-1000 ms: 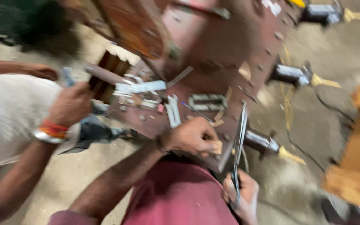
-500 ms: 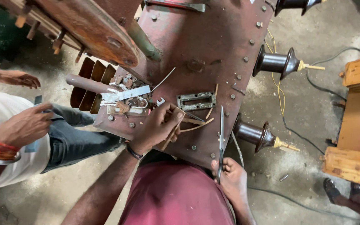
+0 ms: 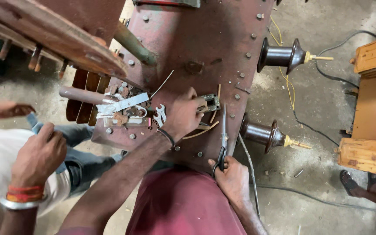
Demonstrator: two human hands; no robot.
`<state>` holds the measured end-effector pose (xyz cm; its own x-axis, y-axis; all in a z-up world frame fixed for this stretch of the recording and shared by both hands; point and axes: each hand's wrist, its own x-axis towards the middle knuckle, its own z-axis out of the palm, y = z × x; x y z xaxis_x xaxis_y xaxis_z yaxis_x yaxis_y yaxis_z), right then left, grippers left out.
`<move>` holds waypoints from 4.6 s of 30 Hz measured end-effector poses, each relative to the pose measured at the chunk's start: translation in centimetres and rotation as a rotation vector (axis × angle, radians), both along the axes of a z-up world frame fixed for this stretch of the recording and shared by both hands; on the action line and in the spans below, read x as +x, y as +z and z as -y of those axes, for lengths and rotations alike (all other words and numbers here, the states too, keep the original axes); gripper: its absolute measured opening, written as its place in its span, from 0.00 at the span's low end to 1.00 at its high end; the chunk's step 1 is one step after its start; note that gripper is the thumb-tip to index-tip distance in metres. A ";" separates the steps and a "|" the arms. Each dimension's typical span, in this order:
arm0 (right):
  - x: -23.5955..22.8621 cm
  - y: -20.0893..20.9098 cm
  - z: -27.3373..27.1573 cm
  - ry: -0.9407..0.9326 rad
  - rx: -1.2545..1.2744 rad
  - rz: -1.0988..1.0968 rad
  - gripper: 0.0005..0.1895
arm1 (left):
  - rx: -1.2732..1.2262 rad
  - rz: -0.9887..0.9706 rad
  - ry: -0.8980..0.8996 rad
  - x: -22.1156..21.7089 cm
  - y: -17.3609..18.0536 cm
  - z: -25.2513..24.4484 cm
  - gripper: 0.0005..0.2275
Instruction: The person uses shears to cut a small rectangular piece of cardboard into a U-shaped frame. They then place the cut piece into a metal fixture on the workbench and adjust it.
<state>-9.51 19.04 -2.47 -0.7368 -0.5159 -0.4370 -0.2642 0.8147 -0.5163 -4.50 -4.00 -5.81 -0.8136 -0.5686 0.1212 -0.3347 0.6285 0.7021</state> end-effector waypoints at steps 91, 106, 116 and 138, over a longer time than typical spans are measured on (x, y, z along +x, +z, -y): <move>-16.4 -2.7 13.7 1.127 -0.510 -0.457 0.16 | -0.148 -0.101 0.129 -0.3 -3.0 -0.4 0.14; -16.3 -3.9 14.4 0.952 -0.505 -0.340 0.15 | -0.101 -0.038 0.140 -0.2 -3.4 -0.3 0.09; -16.4 -3.2 15.6 0.997 -0.421 -0.285 0.14 | -0.093 0.067 0.203 -1.2 -3.9 0.4 0.15; -16.7 -3.5 15.1 0.908 -0.397 -0.154 0.17 | -0.082 0.020 0.368 1.1 -1.5 -0.5 0.13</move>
<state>-26.22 3.99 -5.98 -0.0252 -0.9987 -0.0443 -0.7874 0.0472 -0.6146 -3.39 -3.46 -7.36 -0.5589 -0.8127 0.1644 -0.5621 0.5171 0.6455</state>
